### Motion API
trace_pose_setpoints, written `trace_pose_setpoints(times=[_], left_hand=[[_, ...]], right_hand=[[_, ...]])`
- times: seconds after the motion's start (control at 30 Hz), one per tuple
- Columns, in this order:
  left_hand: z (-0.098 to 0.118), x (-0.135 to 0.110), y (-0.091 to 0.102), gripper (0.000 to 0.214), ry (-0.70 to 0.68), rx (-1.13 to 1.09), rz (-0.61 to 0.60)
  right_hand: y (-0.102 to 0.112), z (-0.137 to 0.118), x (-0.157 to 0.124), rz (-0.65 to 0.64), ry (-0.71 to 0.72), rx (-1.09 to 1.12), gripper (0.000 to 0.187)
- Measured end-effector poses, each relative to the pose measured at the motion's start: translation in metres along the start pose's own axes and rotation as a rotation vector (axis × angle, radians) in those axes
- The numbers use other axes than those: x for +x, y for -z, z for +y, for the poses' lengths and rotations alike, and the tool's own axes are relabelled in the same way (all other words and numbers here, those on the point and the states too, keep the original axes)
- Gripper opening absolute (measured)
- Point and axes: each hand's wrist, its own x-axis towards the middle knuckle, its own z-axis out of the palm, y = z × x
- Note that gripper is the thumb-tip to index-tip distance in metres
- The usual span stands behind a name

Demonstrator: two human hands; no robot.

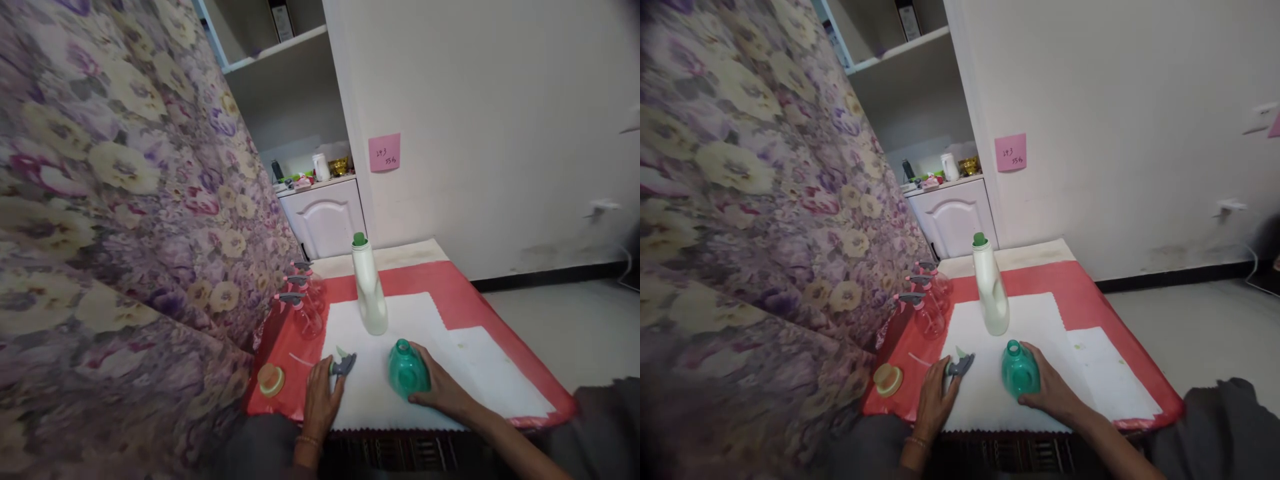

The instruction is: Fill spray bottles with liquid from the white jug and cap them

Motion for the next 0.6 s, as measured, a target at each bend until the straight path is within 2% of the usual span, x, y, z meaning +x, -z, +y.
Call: trace_pose_setpoints(times=[0.37,0.47,0.6], left_hand=[[-0.016,0.0,-0.015,0.038,-0.159,0.146,0.231],[-0.017,0.0,-0.017,0.038,-0.168,0.207,0.25],[-0.017,0.0,-0.023,0.035,-0.131,0.252,0.269]], right_hand=[[-0.008,-0.01,0.007,0.066,-0.019,0.004,0.097],[0.001,-0.016,0.011,0.114,-0.03,-0.011,0.096],[0.028,-0.034,0.025,0.199,-0.028,-0.094,0.095]])
